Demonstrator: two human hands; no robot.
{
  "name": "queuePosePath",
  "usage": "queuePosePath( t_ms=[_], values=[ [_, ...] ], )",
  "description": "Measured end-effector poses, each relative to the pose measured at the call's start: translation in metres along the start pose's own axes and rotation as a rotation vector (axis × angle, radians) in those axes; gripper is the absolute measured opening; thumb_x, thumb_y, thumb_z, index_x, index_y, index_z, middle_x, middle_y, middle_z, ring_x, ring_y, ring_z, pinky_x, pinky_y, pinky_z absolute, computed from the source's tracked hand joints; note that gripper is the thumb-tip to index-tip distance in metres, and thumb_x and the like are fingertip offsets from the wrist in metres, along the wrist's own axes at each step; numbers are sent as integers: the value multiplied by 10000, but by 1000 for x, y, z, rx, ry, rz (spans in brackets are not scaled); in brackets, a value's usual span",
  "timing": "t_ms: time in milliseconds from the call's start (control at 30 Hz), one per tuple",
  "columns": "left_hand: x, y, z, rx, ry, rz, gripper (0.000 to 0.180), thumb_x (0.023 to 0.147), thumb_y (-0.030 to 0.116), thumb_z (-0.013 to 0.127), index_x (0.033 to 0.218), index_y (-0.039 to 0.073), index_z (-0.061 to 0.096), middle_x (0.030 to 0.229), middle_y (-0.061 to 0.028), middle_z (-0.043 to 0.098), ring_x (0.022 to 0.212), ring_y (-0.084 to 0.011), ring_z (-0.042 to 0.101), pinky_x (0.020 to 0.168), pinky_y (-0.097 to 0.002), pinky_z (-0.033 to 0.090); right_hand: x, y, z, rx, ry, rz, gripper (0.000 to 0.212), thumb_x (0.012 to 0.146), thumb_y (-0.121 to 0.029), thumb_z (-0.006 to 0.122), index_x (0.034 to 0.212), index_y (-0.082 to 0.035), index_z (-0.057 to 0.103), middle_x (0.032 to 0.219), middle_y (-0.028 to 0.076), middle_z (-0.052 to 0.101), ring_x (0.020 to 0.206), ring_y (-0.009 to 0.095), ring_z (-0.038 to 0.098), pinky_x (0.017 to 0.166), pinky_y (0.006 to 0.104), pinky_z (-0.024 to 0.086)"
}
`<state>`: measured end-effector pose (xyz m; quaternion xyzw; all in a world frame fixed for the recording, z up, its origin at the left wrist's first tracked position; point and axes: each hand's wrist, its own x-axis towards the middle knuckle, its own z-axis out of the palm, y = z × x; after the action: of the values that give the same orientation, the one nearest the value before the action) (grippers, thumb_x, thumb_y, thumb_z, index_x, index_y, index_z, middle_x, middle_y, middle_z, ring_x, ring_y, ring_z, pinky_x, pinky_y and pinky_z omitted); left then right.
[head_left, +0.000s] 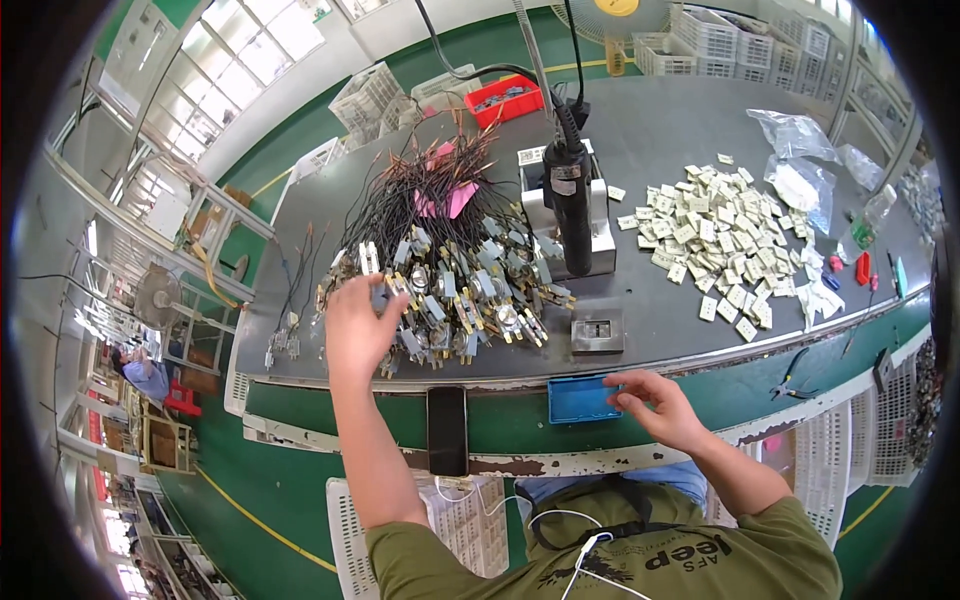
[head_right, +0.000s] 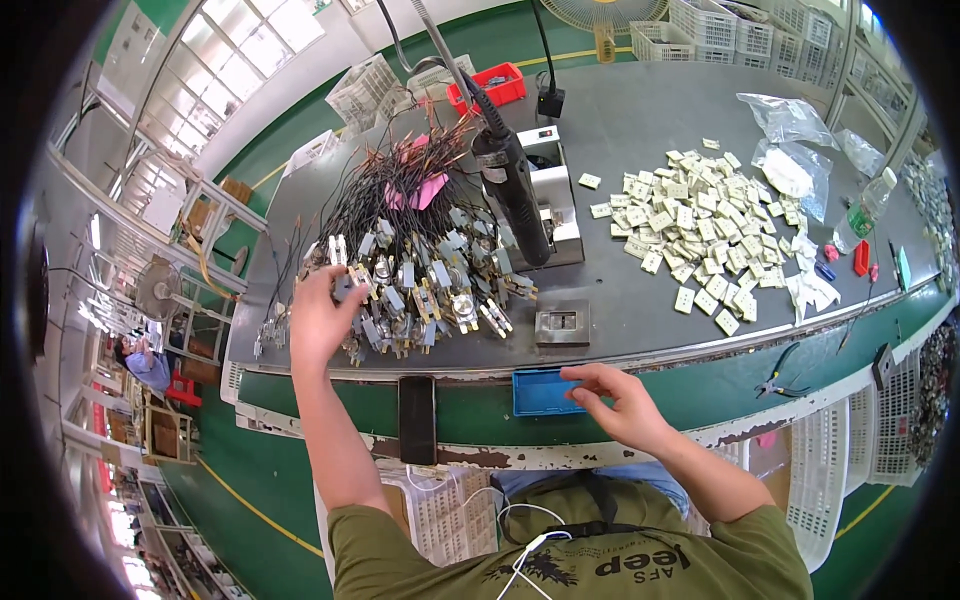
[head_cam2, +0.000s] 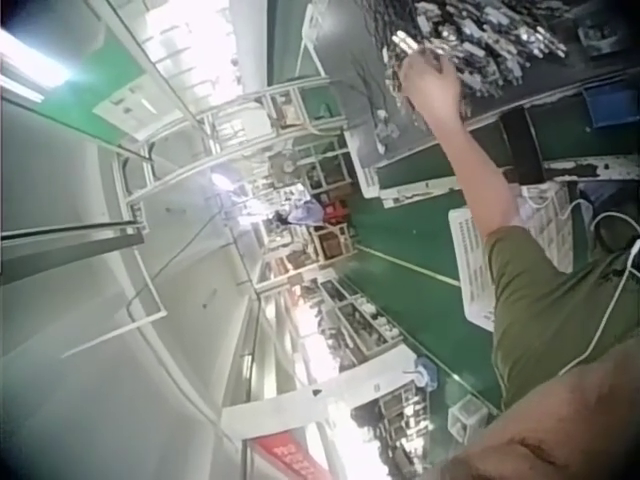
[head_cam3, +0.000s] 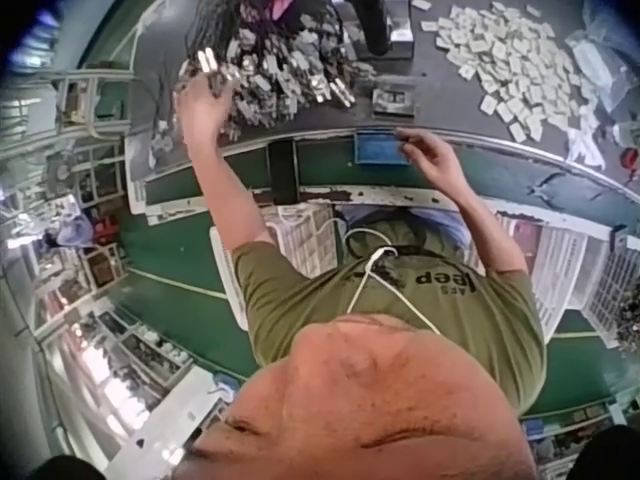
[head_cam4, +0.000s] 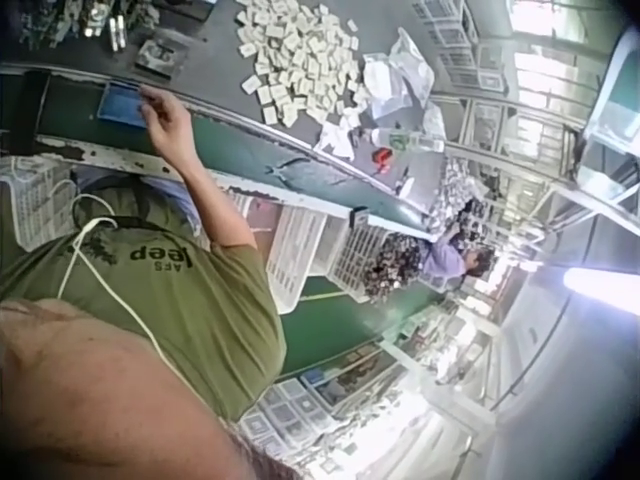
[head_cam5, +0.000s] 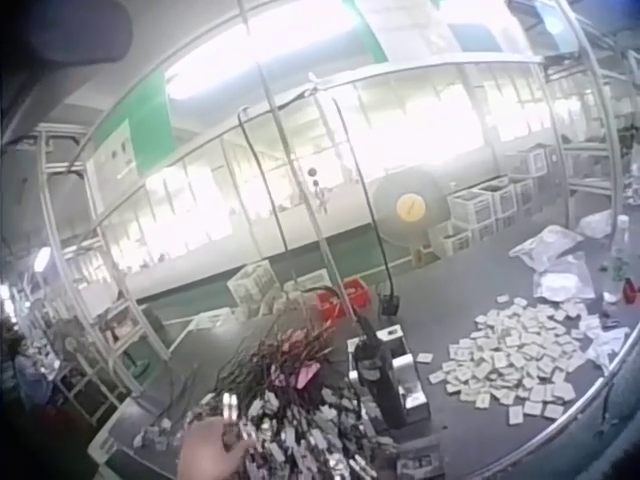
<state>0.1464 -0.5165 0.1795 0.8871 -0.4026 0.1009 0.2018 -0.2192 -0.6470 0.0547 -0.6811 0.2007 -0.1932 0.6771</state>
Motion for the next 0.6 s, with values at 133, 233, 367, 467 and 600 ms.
queuePosePath(
  t_ms=[133,233,367,467,600],
  values=[
    [-6,-3,-1,239,-111,143,658,738,423,759,1257,67,566,1218,-121,603,1199,-312,506,1022,-457,365,-2,5,3,37,16,15,282,953,-5,518,1232,1,556,1204,96,622,1017,161,637,888,301,500],
    [-1,5,-3,261,-154,162,673,737,452,752,1267,83,558,1246,-111,582,1240,-306,466,1047,-467,333,-3,2,3,-2,-14,0,278,953,-8,522,1228,-1,559,1216,98,619,1021,164,638,888,302,502],
    [0,-9,1,224,-28,229,676,752,460,744,1275,78,549,1304,-106,547,1249,-316,451,1069,-473,307,-5,-1,6,21,8,-18,273,944,-27,561,1214,1,584,1162,102,637,998,166,662,854,290,510],
    [5,-21,0,-39,-68,155,637,791,427,732,1270,52,543,1281,-138,549,1209,-291,492,1021,-430,367,-5,-1,9,1,-2,-17,271,943,-32,566,1212,0,588,1162,101,640,993,163,663,851,288,513],
    [18,-26,-3,-488,-150,-61,576,868,389,693,1267,10,526,1185,-135,603,1102,-212,557,934,-342,431,-3,0,12,0,-27,-21,266,941,-33,569,1204,0,596,1151,105,646,983,159,664,844,287,519]
  ],
)
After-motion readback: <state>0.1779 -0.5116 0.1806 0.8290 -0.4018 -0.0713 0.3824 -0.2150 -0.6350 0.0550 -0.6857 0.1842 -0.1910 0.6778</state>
